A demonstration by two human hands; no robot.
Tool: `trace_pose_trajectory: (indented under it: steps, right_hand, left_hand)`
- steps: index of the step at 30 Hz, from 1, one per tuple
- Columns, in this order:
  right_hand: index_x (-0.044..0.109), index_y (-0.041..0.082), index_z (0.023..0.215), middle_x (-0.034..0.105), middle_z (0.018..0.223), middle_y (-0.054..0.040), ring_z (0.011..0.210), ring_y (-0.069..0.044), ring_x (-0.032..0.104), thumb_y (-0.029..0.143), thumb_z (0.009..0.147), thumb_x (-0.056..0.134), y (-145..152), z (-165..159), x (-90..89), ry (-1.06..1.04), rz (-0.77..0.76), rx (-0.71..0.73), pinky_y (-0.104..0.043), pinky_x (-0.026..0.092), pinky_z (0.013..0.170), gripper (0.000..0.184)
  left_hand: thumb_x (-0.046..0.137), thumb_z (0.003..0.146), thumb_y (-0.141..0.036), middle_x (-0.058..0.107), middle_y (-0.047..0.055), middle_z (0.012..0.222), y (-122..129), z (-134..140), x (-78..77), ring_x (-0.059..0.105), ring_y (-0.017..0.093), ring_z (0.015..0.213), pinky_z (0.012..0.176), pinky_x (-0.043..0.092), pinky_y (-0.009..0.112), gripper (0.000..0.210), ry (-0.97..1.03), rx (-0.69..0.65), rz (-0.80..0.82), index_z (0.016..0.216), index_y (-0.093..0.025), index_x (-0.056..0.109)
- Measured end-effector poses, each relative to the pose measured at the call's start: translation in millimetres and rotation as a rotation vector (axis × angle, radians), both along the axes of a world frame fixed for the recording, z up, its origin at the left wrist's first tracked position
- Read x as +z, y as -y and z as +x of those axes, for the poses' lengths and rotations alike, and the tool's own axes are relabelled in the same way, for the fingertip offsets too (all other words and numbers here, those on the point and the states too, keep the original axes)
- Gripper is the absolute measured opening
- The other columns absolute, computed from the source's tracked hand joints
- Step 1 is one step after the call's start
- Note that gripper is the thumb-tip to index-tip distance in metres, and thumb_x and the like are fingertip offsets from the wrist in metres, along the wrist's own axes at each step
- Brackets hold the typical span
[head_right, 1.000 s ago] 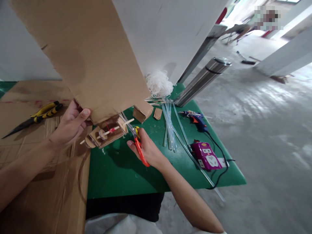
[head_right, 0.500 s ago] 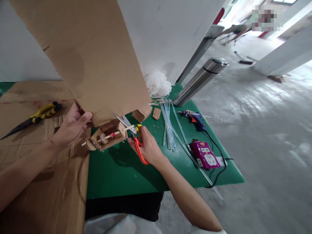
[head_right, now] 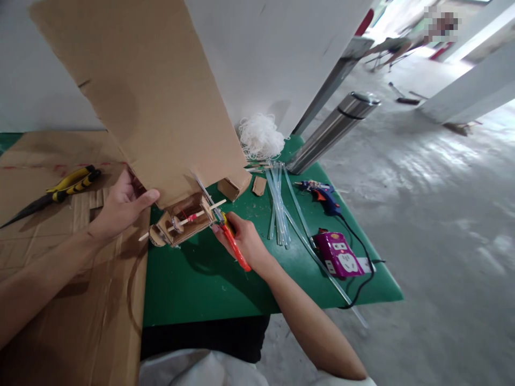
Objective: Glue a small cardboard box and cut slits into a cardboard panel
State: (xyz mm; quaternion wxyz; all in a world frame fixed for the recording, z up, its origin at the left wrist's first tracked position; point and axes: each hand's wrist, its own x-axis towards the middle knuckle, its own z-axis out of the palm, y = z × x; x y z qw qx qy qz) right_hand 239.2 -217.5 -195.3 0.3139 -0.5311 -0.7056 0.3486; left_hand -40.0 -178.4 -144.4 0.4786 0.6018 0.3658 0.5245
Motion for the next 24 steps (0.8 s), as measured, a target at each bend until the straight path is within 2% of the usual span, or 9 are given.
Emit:
trace_pose_trajectory:
  steps: [5,10,15,17,20,22,24]
  right_hand:
    - [0.044,0.025,0.072,0.042,0.059,0.0053,0.056,-0.012,0.035,0.071,0.085,0.063,0,-1,-0.9,-0.014,-0.025,-0.024,-0.028,0.032,0.053,0.052]
    - [0.046,0.024,0.072,0.046,0.061,0.0039,0.058,-0.013,0.038,0.071,0.085,0.063,-1,-2,-2.8,-0.037,-0.034,-0.042,-0.029,0.034,0.056,0.051]
    - [0.048,0.024,0.073,0.048,0.063,0.0035,0.059,-0.013,0.037,0.068,0.085,0.066,-1,-1,-5.0,-0.047,-0.037,-0.054,-0.028,0.034,0.055,0.049]
    - [0.047,0.024,0.073,0.049,0.064,0.003,0.06,-0.013,0.038,0.065,0.086,0.066,-1,0,-5.9,-0.056,-0.035,-0.063,-0.029,0.035,0.057,0.048]
    - [0.044,0.024,0.071,0.049,0.065,0.0028,0.061,-0.013,0.039,0.061,0.088,0.065,-1,1,-7.4,-0.051,-0.02,-0.086,-0.029,0.036,0.058,0.046]
    - [0.046,0.024,0.072,0.048,0.064,0.0032,0.06,-0.013,0.038,0.06,0.087,0.066,-2,2,-9.0,-0.046,-0.016,-0.088,-0.029,0.035,0.057,0.044]
    - [0.048,0.024,0.074,0.048,0.064,0.0035,0.06,-0.013,0.038,0.059,0.084,0.068,-2,2,-10.6,-0.048,-0.02,-0.072,-0.028,0.034,0.056,0.042]
  left_hand:
    - [0.093,0.072,-0.034,0.055,0.011,0.153,0,2,-4.0,0.051,0.033,0.146,0.121,0.046,0.051,0.075,0.017,-0.042,-0.011,0.131,-0.026,0.047]
    - [0.092,0.074,-0.034,0.052,0.007,0.143,-3,1,-12.0,0.052,0.028,0.14,0.116,0.048,0.048,0.069,0.015,-0.032,0.04,0.121,-0.027,0.042]
    - [0.093,0.072,-0.036,0.046,0.007,0.144,-2,1,-16.9,0.051,0.028,0.136,0.107,0.052,0.044,0.09,0.042,0.001,0.054,0.139,-0.036,0.034]
    - [0.094,0.07,-0.036,0.048,0.005,0.141,-1,1,-18.2,0.059,0.025,0.123,0.097,0.057,0.039,0.096,0.052,0.008,0.037,0.144,-0.041,0.033]
    - [0.094,0.07,-0.034,0.052,0.002,0.129,-1,1,-21.3,0.064,0.015,0.094,0.083,0.059,0.032,0.096,0.093,0.026,-0.026,0.145,-0.043,0.035]
    - [0.094,0.069,-0.032,0.054,-0.001,0.118,-2,2,-24.2,0.063,0.012,0.087,0.081,0.058,0.029,0.091,0.134,0.034,-0.093,0.141,-0.04,0.039]
    - [0.095,0.066,-0.033,0.056,-0.002,0.111,-3,3,-27.4,0.063,0.012,0.089,0.081,0.056,0.027,0.084,0.137,0.058,-0.155,0.132,-0.035,0.043]
